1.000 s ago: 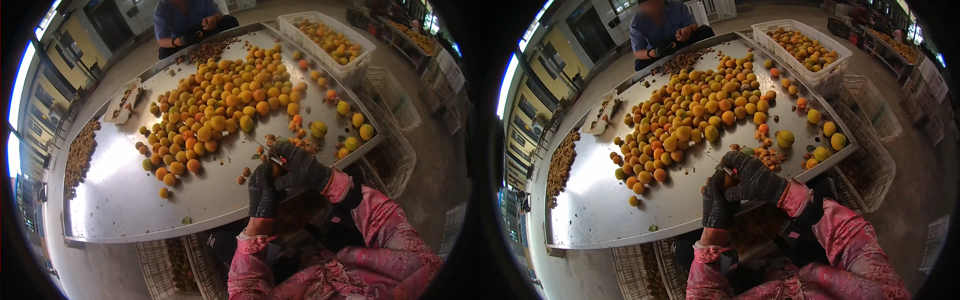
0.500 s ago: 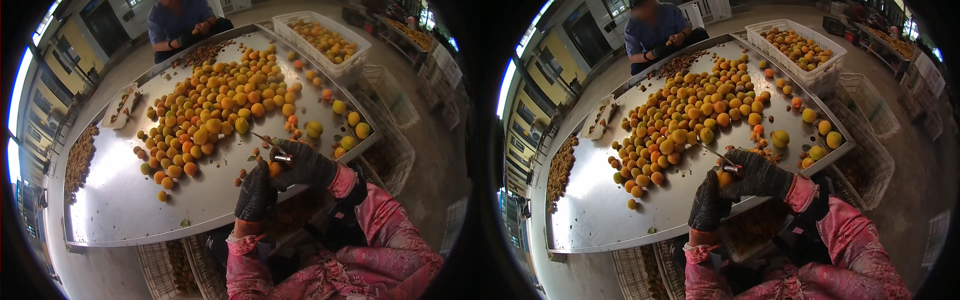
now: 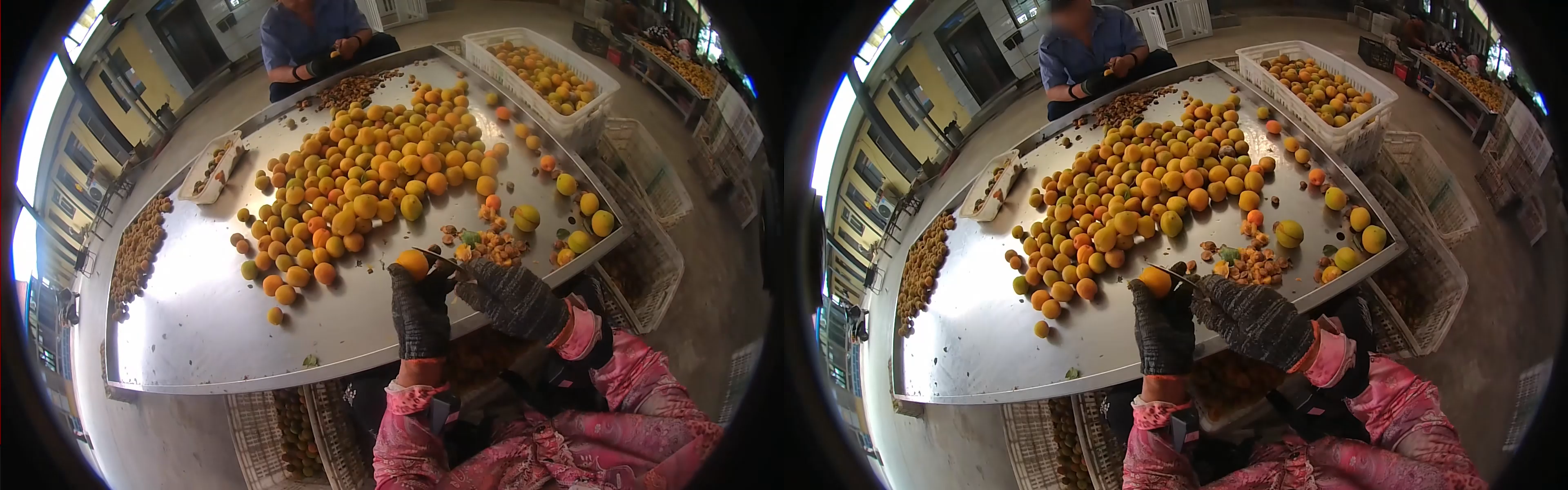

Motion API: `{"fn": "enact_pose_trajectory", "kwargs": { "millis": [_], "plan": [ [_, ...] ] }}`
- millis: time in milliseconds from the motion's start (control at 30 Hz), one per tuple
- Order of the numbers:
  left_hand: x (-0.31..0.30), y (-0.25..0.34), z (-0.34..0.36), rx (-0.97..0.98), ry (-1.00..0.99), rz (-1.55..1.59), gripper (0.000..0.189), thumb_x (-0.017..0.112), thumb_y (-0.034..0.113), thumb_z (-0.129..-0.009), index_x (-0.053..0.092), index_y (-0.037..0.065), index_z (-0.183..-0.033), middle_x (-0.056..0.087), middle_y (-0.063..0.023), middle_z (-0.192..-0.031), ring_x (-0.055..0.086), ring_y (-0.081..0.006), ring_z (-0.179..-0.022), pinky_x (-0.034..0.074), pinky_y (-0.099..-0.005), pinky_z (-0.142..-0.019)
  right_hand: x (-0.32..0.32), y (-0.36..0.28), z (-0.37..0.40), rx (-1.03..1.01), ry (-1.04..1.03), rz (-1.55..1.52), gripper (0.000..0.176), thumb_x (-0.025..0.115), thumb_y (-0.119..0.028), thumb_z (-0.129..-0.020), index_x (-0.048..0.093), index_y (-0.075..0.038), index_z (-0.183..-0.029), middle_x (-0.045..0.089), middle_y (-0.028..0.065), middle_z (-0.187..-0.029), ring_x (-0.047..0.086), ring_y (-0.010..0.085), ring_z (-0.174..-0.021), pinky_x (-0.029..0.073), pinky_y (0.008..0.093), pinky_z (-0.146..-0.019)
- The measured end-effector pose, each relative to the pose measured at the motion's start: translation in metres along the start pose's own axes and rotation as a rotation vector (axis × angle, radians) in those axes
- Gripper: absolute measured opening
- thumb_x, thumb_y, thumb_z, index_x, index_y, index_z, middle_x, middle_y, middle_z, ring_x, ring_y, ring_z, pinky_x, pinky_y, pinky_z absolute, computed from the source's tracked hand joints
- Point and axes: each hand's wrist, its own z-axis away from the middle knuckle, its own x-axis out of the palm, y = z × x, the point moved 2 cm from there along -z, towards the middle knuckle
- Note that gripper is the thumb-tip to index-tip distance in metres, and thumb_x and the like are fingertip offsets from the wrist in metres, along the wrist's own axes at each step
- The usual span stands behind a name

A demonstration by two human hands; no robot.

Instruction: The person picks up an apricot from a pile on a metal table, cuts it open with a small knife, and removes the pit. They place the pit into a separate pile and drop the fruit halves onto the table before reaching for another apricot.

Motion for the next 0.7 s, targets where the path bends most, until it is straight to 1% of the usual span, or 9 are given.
{"fn": "enact_pose_trajectory", "kwargs": {
  "millis": [67,133,200,300,433,500,533,600,700],
  "plan": [
    [0.003,0.001,0.000,0.018,-0.066,0.013,0.062,0.031,0.055,-0.091,0.043,0.000,-0.119,0.059,-0.0180,-0.111,0.060,-0.0216,-0.089,0.046,-0.0276,-0.073,0.015,-0.006,0.006,0.023,-0.021,-0.008,0.031,0.056,-0.014,-0.084,0.054,-0.003,-0.113,0.058,0.0171,-0.105,0.059,0.0316,-0.090,0.049,0.0389,-0.074],
    [0.006,0.004,0.003,0.037,-0.082,-0.035,0.062,0.030,0.054,-0.092,0.044,0.000,-0.118,0.059,-0.0174,-0.112,0.060,-0.0210,-0.087,0.045,-0.0269,-0.074,0.018,-0.012,0.001,0.046,-0.043,-0.016,0.031,0.056,-0.014,-0.084,0.055,-0.004,-0.114,0.058,0.0166,-0.106,0.059,0.0317,-0.091,0.049,0.0388,-0.075],
    [0.006,0.004,0.005,0.054,-0.096,-0.082,0.062,0.029,0.054,-0.092,0.044,0.000,-0.118,0.059,-0.0169,-0.112,0.060,-0.0205,-0.085,0.045,-0.0263,-0.074,0.016,-0.014,-0.004,0.380,-0.150,-0.325,0.031,0.054,-0.014,-0.084,0.055,-0.006,-0.115,0.055,0.0163,-0.112,0.058,0.0319,-0.093,0.049,0.0380,-0.077],
    [0.003,0.004,0.006,0.043,-0.110,-0.091,0.059,0.028,0.051,-0.094,0.044,0.000,-0.117,0.059,-0.0170,-0.113,0.058,-0.0185,-0.085,0.043,-0.0241,-0.077,0.021,-0.013,-0.005,0.192,-0.017,-0.225,0.027,0.058,-0.010,-0.082,0.059,-0.003,-0.108,0.058,0.0164,-0.107,0.061,0.0305,-0.086,0.050,0.0353,-0.070],
    [-0.002,0.002,0.006,0.076,-0.150,-0.210,0.053,0.027,0.046,-0.095,0.045,0.001,-0.117,0.058,-0.0163,-0.113,0.055,-0.0164,-0.089,0.040,-0.0239,-0.082,0.024,-0.007,-0.007,0.333,-0.134,-0.395,0.028,0.056,-0.011,-0.083,0.057,-0.001,-0.109,0.056,0.0173,-0.111,0.059,0.0311,-0.092,0.050,0.0367,-0.074],
    [-0.002,0.003,0.007,0.111,-0.165,-0.252,0.051,0.027,0.044,-0.096,0.045,0.001,-0.117,0.058,-0.0162,-0.114,0.055,-0.0164,-0.091,0.040,-0.0241,-0.083,0.030,-0.003,-0.003,0.145,-0.138,-0.163,0.027,0.053,-0.011,-0.085,0.057,0.000,-0.109,0.054,0.0186,-0.114,0.058,0.0310,-0.097,0.049,0.0379,-0.075],
    [0.000,0.005,0.008,0.093,-0.148,-0.242,0.051,0.027,0.043,-0.096,0.045,0.000,-0.116,0.058,-0.0163,-0.114,0.055,-0.0170,-0.092,0.040,-0.0244,-0.084,0.024,-0.005,-0.006,0.145,-0.138,-0.163,0.027,0.053,-0.011,-0.085,0.057,0.000,-0.109,0.054,0.0186,-0.114,0.058,0.0310,-0.097,0.049,0.0379,-0.075],
    [0.000,0.005,0.008,0.073,-0.134,-0.233,0.051,0.027,0.042,-0.096,0.045,-0.001,-0.116,0.058,-0.0164,-0.114,0.055,-0.0176,-0.093,0.040,-0.0248,-0.084,0.012,-0.010,-0.013,0.378,-0.184,-0.380,0.026,0.052,-0.011,-0.087,0.057,0.000,-0.109,0.053,0.0191,-0.115,0.057,0.0311,-0.097,0.048,0.0382,-0.075],
    [-0.007,-0.001,0.005,0.128,-0.144,-0.245,0.051,0.028,0.042,-0.096,0.044,-0.002,-0.117,0.058,-0.0172,-0.114,0.055,-0.0185,-0.093,0.041,-0.0254,-0.082,0.024,-0.007,-0.004,0.354,-0.123,-0.365,0.035,0.054,-0.018,-0.086,0.051,-0.002,-0.118,0.058,0.0191,-0.107,0.057,0.0342,-0.095,0.047,0.0398,-0.079]
  ]
}}
